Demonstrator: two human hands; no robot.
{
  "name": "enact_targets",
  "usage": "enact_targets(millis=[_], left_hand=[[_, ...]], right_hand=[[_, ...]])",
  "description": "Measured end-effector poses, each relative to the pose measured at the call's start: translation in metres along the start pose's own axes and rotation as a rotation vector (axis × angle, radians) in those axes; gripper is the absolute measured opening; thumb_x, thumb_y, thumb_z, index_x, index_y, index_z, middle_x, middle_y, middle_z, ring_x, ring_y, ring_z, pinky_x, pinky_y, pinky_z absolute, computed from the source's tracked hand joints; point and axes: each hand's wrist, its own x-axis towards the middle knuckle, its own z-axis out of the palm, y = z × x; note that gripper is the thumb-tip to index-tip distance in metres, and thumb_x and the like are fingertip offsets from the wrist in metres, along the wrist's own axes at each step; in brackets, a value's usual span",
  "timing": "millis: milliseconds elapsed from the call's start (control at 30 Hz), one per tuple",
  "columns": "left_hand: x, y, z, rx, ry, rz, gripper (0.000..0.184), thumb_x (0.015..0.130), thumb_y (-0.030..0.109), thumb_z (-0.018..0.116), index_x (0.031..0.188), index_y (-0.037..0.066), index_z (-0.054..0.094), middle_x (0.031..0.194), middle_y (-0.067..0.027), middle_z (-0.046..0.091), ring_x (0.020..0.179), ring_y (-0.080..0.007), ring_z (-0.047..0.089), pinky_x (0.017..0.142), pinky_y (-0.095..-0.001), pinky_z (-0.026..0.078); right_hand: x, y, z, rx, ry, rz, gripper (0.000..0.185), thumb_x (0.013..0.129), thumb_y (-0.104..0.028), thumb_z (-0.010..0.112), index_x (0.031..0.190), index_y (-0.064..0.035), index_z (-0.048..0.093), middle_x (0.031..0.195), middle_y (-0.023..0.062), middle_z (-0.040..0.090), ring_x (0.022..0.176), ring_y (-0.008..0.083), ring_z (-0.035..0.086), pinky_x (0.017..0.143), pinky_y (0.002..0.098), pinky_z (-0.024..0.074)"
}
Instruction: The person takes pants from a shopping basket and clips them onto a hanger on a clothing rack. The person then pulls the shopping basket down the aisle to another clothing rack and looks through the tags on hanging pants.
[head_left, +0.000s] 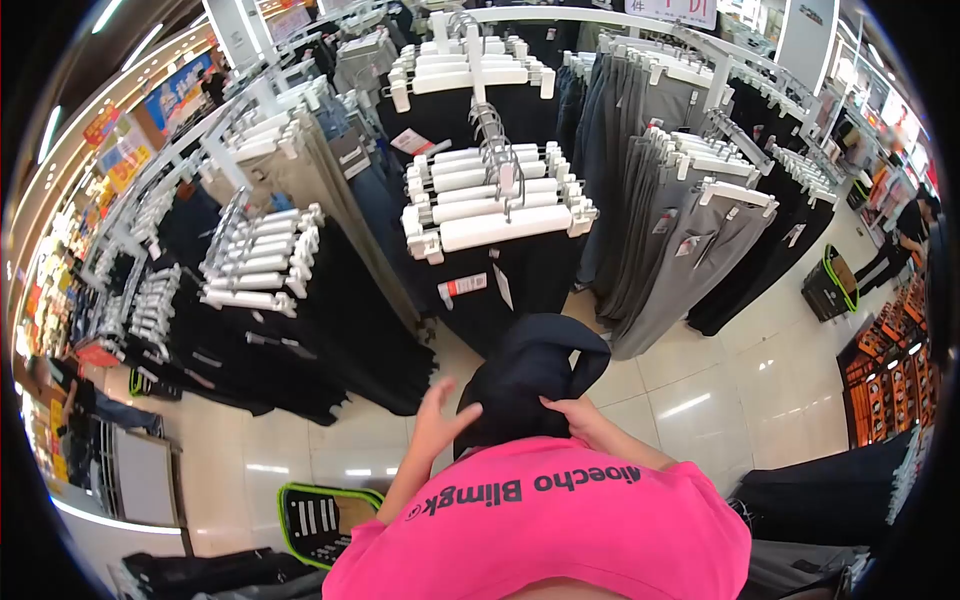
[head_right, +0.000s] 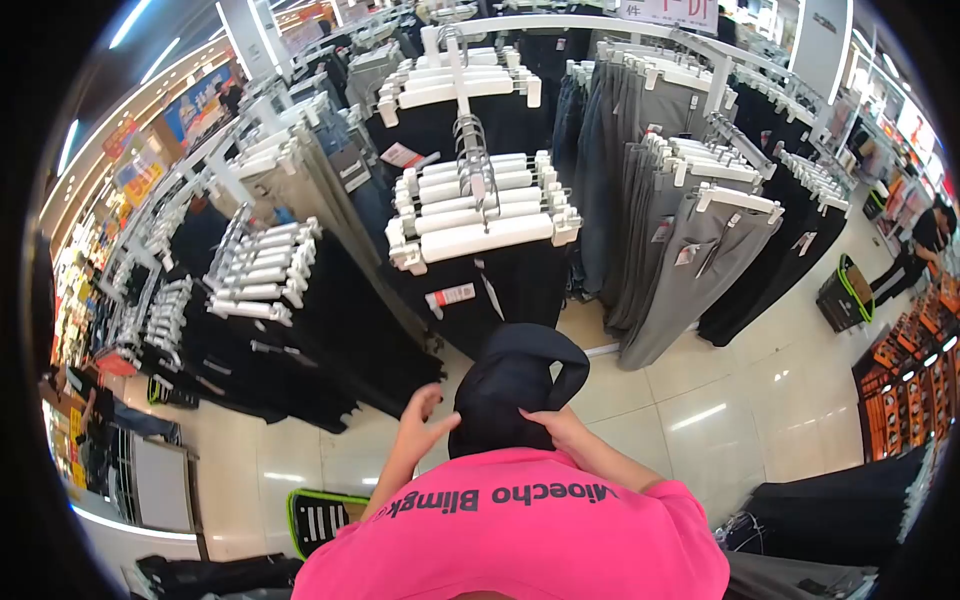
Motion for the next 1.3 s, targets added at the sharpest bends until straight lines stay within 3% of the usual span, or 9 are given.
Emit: enact_targets(millis=[100, 267, 367, 500, 600, 833, 900, 1000, 1300], left_hand=[[0.014, 0.003, 0.002, -0.083, -0.317, -0.288, 0.074, 0.065, 0.037, 0.075, 0.119, -0.004, 0.046, 0.11, -0.0213, 0.056, 0.103, -0.0313, 0.055, 0.088, -0.0376, 0.043], [0.068, -0.01, 0.014, 0.218, -0.331, 0.078, 0.094, 0.056, 0.031, 0.079, 0.128, -0.007, 0.031, 0.124, -0.026, 0.041, 0.117, -0.0356, 0.041, 0.099, -0.0383, 0.034], [0.081, -0.011, 0.026, -0.1, -0.205, 0.114, 0.098, 0.056, 0.015, 0.078, 0.133, -0.004, 0.021, 0.128, -0.0252, 0.036, 0.12, -0.0364, 0.038, 0.1, -0.0379, 0.032], [0.083, 0.011, 0.029, 0.052, -0.173, 0.342, 0.1, 0.057, 0.012, 0.077, 0.135, -0.001, 0.017, 0.13, -0.0242, 0.034, 0.121, -0.0364, 0.037, 0.101, -0.0373, 0.032], [0.081, 0.0, 0.043, 0.15, -0.305, 0.23, 0.094, 0.058, 0.013, 0.077, 0.133, 0.001, 0.023, 0.129, -0.0226, 0.034, 0.121, -0.037, 0.035, 0.101, -0.037, 0.031], [0.073, 0.019, 0.063, 0.073, -0.165, 0.088, 0.036, 0.081, 0.021, 0.06, 0.11, 0.0, 0.053, 0.092, -0.0183, 0.06, 0.087, -0.0334, 0.06, 0.076, -0.0373, 0.046], [0.078, 0.029, 0.075, -0.1, -0.199, -0.167, 0.032, 0.087, 0.022, 0.054, 0.11, -0.001, 0.053, 0.102, -0.0172, 0.06, 0.093, -0.0272, 0.06, 0.079, -0.0344, 0.046], [0.072, 0.063, 0.094, -1.121, -0.236, -0.43, 0.033, 0.091, 0.02, 0.047, 0.114, -0.004, 0.049, 0.11, -0.0156, 0.058, 0.099, -0.0248, 0.058, 0.087, -0.0339, 0.046], [0.011, 0.076, 0.091, -1.704, -0.511, -0.314, 0.051, 0.085, 0.03, 0.047, 0.122, -0.005, 0.044, 0.121, -0.0208, 0.051, 0.11, -0.0328, 0.051, 0.096, -0.043, 0.039]], right_hand=[[0.026, -0.013, 0.02, 0.105, 0.05, 0.058, 0.057, 0.074, -0.005, 0.068, 0.125, 0.0, 0.043, 0.119, 0.0112, 0.053, 0.11, 0.0238, 0.05, 0.094, 0.036, 0.0405], [0.05, -0.029, 0.035, 0.405, 0.1, 0.093, 0.046, 0.081, -0.016, 0.06, 0.121, 0.0015, 0.045, 0.117, 0.0147, 0.054, 0.108, 0.0261, 0.053, 0.094, 0.0391, 0.0415], [0.055, -0.045, 0.039, 0.523, 0.188, 0.079, 0.043, 0.084, -0.021, 0.056, 0.119, 0.002, 0.048, 0.116, 0.0166, 0.054, 0.108, 0.0292, 0.053, 0.094, 0.042, 0.0412], [0.061, -0.06, 0.045, 0.68, 0.236, 0.105, 0.042, 0.085, -0.026, 0.052, 0.117, 0.0025, 0.05, 0.116, 0.0164, 0.055, 0.107, 0.0315, 0.053, 0.095, 0.0434, 0.0403], [0.059, -0.066, 0.045, 0.677, 0.288, 0.117, 0.044, 0.083, -0.023, 0.053, 0.117, 0.0048, 0.048, 0.115, 0.019, 0.055, 0.107, 0.0338, 0.052, 0.095, 0.0451, 0.0396], [0.013, -0.074, 0.009, 0.629, 0.244, 0.058, 0.037, 0.068, -0.004, 0.05, 0.104, 0.0052, 0.054, 0.102, 0.0173, 0.06, 0.096, 0.0296, 0.057, 0.089, 0.0412, 0.0447], [-0.011, -0.069, -0.013, 0.606, 0.307, 0.036, 0.037, 0.066, -0.001, 0.049, 0.102, 0.0051, 0.054, 0.101, 0.0172, 0.06, 0.095, 0.0293, 0.058, 0.088, 0.0407, 0.0451], [-0.046, -0.068, -0.042, 0.637, 0.182, -0.105, 0.037, 0.064, 0.002, 0.047, 0.1, 0.0058, 0.054, 0.102, 0.0176, 0.059, 0.094, 0.0295, 0.058, 0.088, 0.0405, 0.0452], [-0.111, -0.056, -0.105, 0.617, 0.228, 0.127, 0.049, 0.06, 0.005, 0.043, 0.108, 0.0123, 0.048, 0.11, 0.0227, 0.055, 0.097, 0.0326, 0.057, 0.088, 0.0407, 0.0464]])
